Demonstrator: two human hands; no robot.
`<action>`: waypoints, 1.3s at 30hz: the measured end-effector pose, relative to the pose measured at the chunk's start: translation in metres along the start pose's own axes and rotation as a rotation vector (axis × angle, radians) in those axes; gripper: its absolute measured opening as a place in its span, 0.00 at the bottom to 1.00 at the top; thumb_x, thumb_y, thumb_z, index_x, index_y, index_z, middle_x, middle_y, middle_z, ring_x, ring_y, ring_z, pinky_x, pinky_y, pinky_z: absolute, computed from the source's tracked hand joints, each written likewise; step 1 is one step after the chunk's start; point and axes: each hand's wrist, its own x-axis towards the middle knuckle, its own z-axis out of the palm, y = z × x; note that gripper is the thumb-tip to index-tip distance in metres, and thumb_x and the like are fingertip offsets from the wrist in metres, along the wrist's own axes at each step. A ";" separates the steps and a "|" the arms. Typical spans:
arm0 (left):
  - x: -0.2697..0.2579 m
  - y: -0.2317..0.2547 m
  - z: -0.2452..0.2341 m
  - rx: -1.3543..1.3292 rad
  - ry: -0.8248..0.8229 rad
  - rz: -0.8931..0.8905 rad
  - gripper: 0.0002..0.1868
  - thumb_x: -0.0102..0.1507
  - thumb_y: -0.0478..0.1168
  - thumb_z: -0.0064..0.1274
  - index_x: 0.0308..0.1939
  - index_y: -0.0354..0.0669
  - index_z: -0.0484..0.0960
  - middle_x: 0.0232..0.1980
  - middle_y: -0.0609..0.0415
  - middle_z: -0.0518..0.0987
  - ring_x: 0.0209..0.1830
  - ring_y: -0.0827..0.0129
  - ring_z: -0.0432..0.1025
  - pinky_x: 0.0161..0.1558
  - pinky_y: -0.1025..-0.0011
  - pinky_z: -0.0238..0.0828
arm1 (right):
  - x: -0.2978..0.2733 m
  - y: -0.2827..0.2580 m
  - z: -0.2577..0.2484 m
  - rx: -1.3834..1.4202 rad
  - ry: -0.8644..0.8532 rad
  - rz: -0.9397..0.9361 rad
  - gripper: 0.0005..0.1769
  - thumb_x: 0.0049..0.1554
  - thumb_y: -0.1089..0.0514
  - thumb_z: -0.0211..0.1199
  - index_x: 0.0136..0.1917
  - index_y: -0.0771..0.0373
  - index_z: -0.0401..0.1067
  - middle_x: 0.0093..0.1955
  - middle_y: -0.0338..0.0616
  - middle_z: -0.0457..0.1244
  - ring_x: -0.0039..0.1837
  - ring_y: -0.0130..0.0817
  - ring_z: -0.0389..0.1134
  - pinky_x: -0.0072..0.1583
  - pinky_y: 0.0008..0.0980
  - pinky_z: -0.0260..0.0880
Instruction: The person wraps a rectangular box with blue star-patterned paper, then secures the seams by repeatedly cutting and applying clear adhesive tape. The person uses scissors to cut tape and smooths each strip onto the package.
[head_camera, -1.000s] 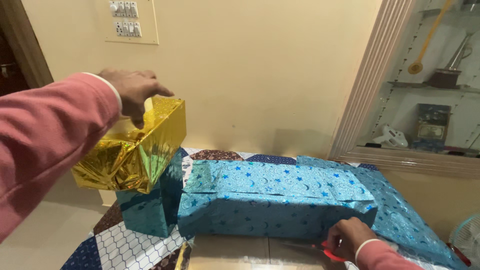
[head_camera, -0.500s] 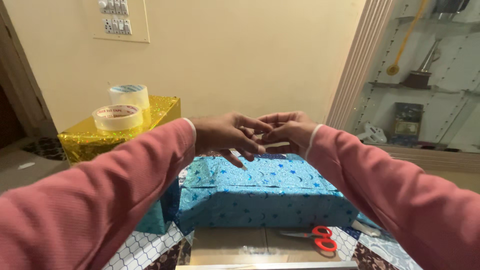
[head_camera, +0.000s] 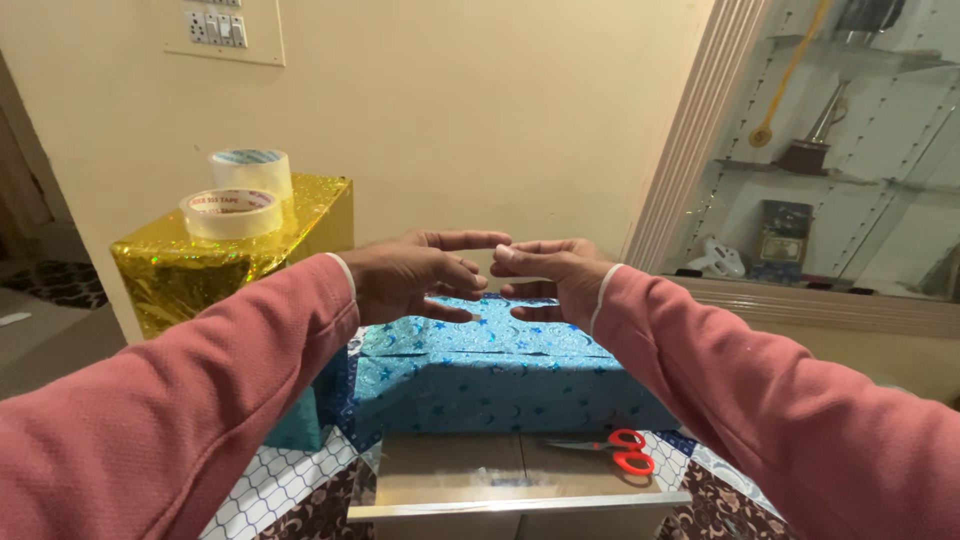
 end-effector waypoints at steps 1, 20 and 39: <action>-0.001 -0.002 0.000 -0.004 -0.008 0.008 0.37 0.57 0.34 0.57 0.72 0.63 0.73 0.55 0.52 0.74 0.56 0.67 0.73 0.59 0.58 0.77 | 0.000 0.002 0.002 -0.011 0.011 -0.012 0.16 0.53 0.50 0.71 0.53 0.59 0.78 0.51 0.37 0.71 0.50 0.30 0.72 0.51 0.39 0.77; 0.010 -0.021 -0.017 0.289 0.363 0.012 0.31 0.57 0.37 0.61 0.66 0.60 0.79 0.61 0.53 0.78 0.52 0.63 0.77 0.55 0.59 0.79 | 0.010 0.005 0.014 -0.020 0.075 -0.048 0.15 0.49 0.52 0.71 0.45 0.64 0.76 0.46 0.43 0.67 0.47 0.34 0.71 0.50 0.40 0.77; 0.024 -0.096 0.042 1.386 0.143 0.462 0.17 0.56 0.51 0.63 0.46 0.50 0.88 0.59 0.53 0.79 0.60 0.54 0.70 0.55 0.52 0.71 | -0.026 0.104 -0.095 -0.810 0.199 -0.291 0.10 0.57 0.53 0.67 0.47 0.60 0.78 0.46 0.43 0.76 0.53 0.34 0.79 0.56 0.34 0.77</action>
